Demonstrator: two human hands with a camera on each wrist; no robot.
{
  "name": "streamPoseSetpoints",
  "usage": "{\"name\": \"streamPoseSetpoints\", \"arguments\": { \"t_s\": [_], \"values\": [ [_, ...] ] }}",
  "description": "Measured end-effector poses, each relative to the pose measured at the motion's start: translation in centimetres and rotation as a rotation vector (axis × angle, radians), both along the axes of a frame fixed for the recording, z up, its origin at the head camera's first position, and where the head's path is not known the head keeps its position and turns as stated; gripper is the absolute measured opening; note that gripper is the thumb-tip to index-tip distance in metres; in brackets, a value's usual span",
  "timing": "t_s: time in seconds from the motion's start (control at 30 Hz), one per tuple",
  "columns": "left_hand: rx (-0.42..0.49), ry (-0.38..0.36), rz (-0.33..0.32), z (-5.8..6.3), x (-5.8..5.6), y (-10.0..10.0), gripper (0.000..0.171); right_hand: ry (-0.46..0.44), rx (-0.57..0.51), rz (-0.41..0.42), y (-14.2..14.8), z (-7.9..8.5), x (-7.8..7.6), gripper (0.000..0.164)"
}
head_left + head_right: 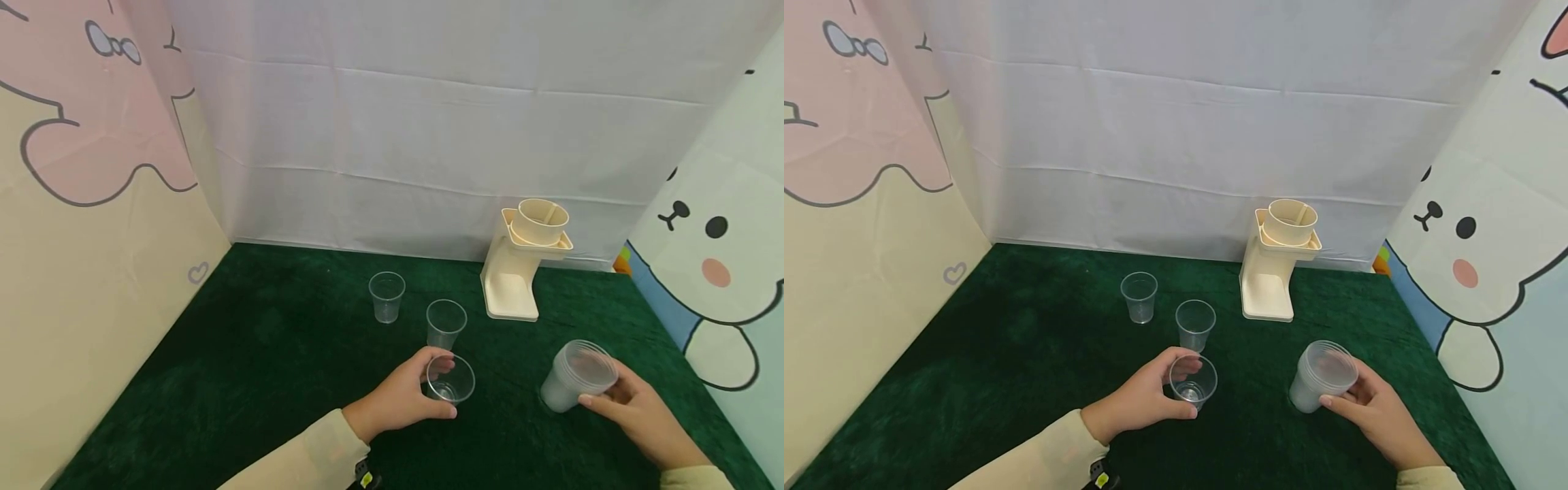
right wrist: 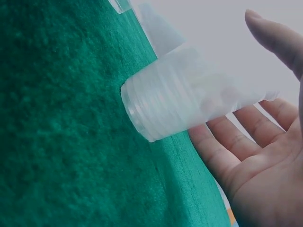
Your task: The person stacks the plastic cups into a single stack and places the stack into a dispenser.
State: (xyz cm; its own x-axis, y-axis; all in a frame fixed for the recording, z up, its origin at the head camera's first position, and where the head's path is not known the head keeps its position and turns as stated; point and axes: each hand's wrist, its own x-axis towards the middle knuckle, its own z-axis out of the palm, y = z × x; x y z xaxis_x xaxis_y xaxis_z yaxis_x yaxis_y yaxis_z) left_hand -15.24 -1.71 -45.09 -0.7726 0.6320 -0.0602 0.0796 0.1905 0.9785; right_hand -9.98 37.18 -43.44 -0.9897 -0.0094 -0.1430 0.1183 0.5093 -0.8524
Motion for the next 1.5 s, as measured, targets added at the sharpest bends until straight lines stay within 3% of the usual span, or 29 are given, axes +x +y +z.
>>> {"name": "streamPoseSetpoints", "arguments": {
  "t_s": [0.33, 0.83, 1.5],
  "values": [
    [0.024, -0.023, 0.007, 0.2, -0.1, -0.1, 0.072, 0.008, 0.02, 0.002, 0.0, 0.0, 0.0, 0.079],
    [0.019, -0.016, -0.01, 1.7, 0.0, 0.3, 0.071, -0.003, 0.031, 0.005, 0.2, 0.0, -0.1, 0.079],
    [0.029, 0.079, -0.049, 4.2, -0.3, 1.8, 0.071, 0.013, 0.01, 0.017, 0.3, -0.2, -0.2, 0.077]
  ]
}}
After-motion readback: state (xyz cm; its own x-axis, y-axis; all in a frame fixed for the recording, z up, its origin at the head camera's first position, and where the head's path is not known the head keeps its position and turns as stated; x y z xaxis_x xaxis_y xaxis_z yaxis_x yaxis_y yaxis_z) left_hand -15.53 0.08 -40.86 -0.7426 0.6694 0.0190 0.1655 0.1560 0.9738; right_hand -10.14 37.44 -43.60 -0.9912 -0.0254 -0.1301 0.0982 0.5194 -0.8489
